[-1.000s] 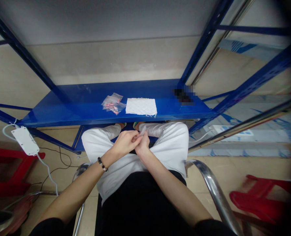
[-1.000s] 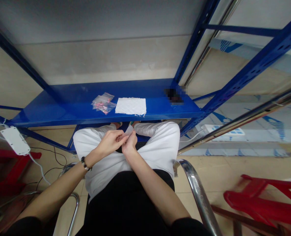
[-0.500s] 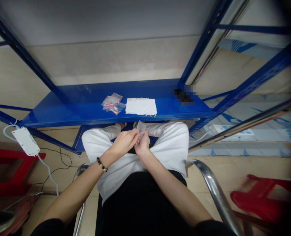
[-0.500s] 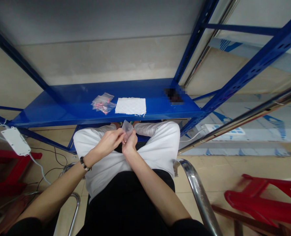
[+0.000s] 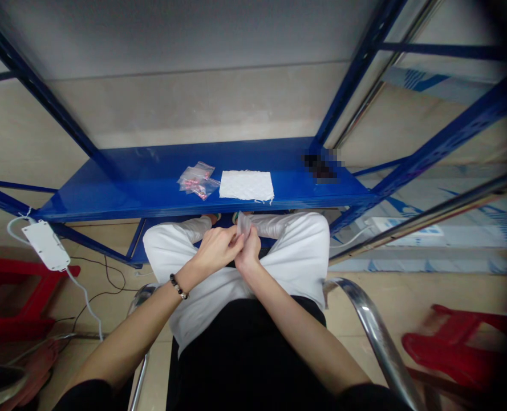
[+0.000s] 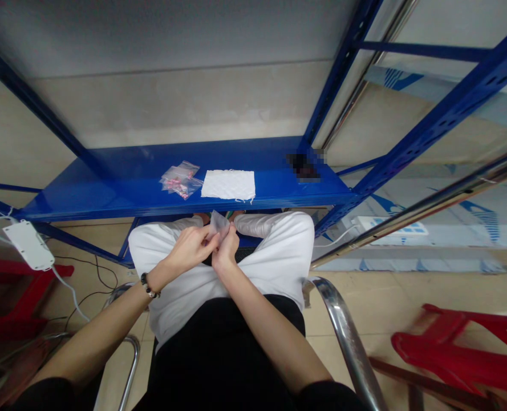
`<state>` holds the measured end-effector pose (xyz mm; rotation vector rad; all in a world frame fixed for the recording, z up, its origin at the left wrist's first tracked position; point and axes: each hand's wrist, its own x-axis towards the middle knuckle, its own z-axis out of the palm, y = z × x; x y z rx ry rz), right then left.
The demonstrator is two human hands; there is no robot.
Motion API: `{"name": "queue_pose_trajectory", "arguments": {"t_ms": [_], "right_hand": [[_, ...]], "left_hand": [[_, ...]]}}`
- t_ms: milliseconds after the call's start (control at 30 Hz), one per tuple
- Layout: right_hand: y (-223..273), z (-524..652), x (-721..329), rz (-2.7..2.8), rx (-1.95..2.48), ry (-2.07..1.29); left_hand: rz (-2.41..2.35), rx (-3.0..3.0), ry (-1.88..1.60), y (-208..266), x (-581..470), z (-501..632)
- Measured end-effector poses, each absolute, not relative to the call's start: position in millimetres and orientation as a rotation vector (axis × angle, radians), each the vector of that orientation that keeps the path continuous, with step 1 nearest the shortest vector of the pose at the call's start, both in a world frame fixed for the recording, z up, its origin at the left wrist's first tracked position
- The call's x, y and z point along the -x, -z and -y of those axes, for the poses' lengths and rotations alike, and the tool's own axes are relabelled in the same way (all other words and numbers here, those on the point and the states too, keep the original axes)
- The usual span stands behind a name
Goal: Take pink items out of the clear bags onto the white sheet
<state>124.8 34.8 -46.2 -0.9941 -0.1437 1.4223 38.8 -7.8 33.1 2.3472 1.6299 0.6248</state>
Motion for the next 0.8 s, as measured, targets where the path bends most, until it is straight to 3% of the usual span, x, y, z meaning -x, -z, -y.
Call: {"name": "queue_pose_trajectory", "arguments": {"t_ms": [400,800], "right_hand": [[36,-30,-134,-0.008,0.873,-1.664],[37,-23,-128,-0.045,0.915,-1.589]], "left_hand": [[-1.446,-2.365,-0.562,-39,-31,5],[-1.451,-2.254,-0.607,-33,-39,7]]}}
